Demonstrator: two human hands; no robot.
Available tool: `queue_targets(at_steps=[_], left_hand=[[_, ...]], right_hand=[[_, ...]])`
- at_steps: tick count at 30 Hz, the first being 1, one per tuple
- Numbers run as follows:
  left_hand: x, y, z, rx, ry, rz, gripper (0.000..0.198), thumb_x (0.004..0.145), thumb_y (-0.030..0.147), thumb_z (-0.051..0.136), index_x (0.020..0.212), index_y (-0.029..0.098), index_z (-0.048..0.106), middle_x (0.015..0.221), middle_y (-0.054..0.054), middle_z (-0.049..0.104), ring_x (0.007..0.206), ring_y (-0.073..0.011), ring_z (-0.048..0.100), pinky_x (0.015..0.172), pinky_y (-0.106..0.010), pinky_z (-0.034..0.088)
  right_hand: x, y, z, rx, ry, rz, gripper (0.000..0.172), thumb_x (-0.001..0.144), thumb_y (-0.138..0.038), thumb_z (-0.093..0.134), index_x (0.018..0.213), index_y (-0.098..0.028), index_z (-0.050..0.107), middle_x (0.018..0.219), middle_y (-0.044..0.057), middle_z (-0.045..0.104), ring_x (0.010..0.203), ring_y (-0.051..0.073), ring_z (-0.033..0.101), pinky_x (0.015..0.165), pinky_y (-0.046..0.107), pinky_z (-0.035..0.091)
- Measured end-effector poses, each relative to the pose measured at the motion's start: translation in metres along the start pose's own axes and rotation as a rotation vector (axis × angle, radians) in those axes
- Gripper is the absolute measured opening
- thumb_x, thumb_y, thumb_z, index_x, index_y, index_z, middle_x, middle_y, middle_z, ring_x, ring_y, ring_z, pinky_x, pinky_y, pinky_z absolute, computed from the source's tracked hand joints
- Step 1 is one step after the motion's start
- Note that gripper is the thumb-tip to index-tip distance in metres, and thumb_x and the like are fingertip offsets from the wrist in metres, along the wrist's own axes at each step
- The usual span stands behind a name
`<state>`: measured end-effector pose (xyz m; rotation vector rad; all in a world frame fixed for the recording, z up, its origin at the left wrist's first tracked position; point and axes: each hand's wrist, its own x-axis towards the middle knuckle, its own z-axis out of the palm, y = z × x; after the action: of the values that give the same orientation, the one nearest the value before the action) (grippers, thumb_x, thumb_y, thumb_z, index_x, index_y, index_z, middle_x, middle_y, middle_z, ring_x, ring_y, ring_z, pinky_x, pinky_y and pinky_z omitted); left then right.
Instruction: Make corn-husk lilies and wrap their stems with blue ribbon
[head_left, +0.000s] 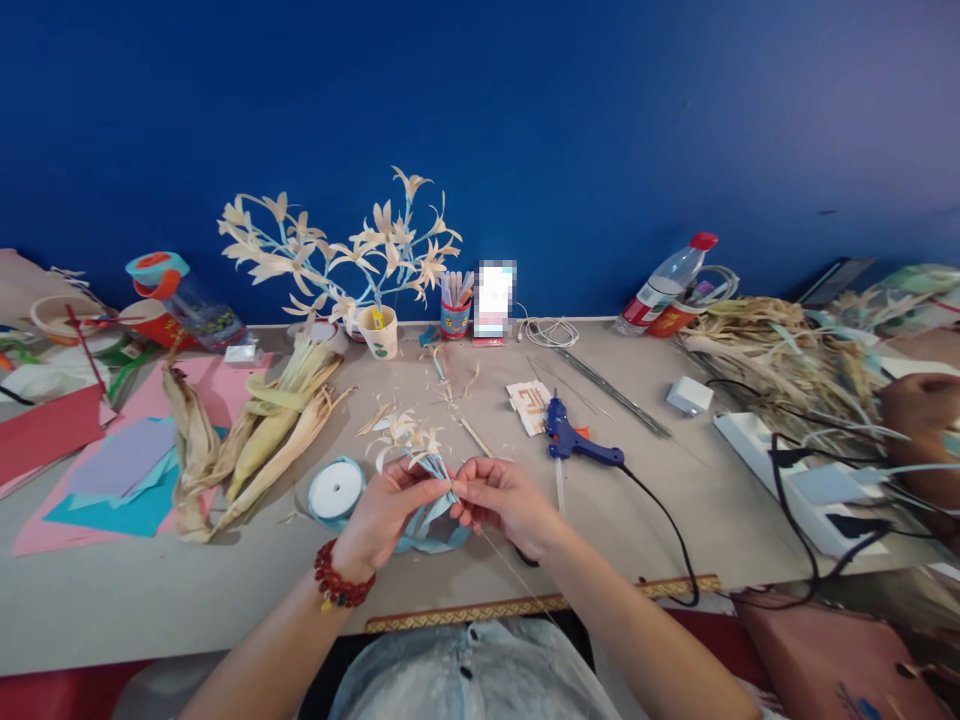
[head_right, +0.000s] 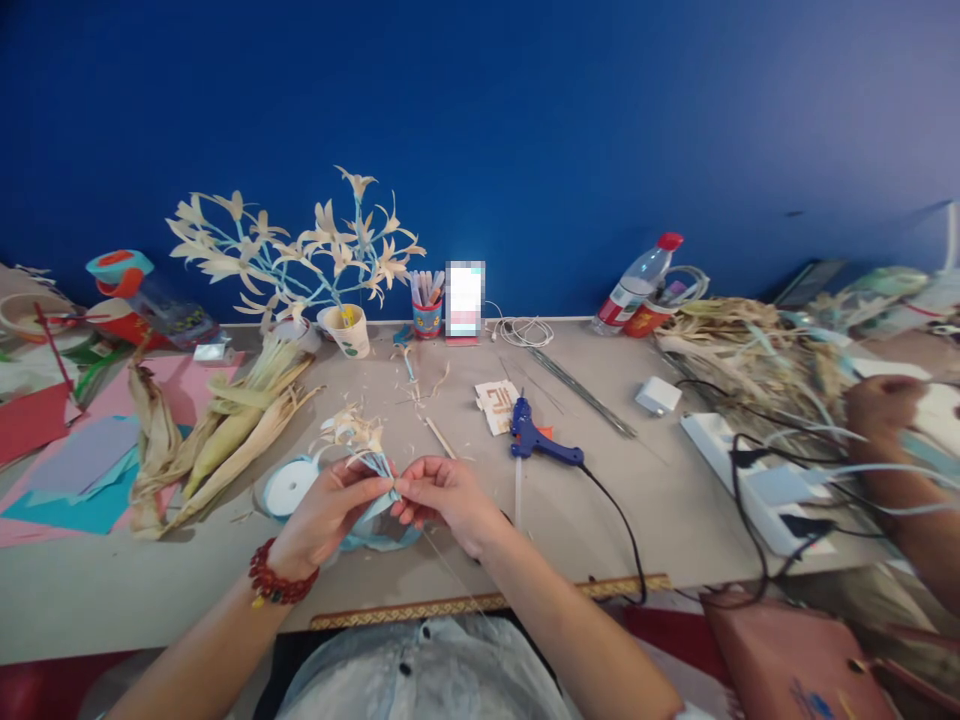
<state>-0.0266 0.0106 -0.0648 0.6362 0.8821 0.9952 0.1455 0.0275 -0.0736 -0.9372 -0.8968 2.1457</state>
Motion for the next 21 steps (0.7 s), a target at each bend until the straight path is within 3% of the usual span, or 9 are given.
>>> queue_targets(at_steps=[14, 17, 21], left_hand=[[0.0012, -0.0023, -0.0039, 0.081, 0.055, 0.072, 0.021, 0.069, 0.022, 0.08, 0.089, 0.015, 0.075, 0.081, -0.003, 0.074, 0.074, -0.0133, 0.065, 0.073, -0.023, 0.052], [0.0002, -0.0013, -0.0048, 0.072, 0.023, 0.082, 0.021, 0.069, 0.02, 0.08, 0.088, 0.016, 0.075, 0.082, -0.004, 0.074, 0.081, -0.014, 0.065, 0.078, -0.022, 0.051], [-0.0004, -0.0025, -0.0065, 0.037, -0.011, 0.071, 0.018, 0.069, 0.02, 0.079, 0.086, 0.017, 0.075, 0.08, -0.002, 0.073, 0.075, -0.013, 0.064, 0.074, -0.023, 0.051]], right_hand=[[-0.0072, -0.0024, 0.0021, -0.216, 0.007, -0.095, 0.031, 0.079, -0.043, 0.071, 0.074, -0.014, 0.063, 0.068, 0.003, 0.071, 0.056, 0.009, 0.062, 0.052, 0.018, 0.044], [-0.0065, -0.0035, 0.0007, -0.184, -0.025, -0.056, 0.03, 0.077, -0.043, 0.072, 0.073, -0.014, 0.062, 0.063, 0.002, 0.07, 0.051, 0.009, 0.059, 0.052, 0.019, 0.045], [-0.0049, -0.0037, -0.0013, -0.086, -0.079, 0.029, 0.029, 0.075, -0.04, 0.074, 0.073, -0.013, 0.063, 0.061, 0.003, 0.07, 0.048, 0.008, 0.058, 0.048, 0.018, 0.046]])
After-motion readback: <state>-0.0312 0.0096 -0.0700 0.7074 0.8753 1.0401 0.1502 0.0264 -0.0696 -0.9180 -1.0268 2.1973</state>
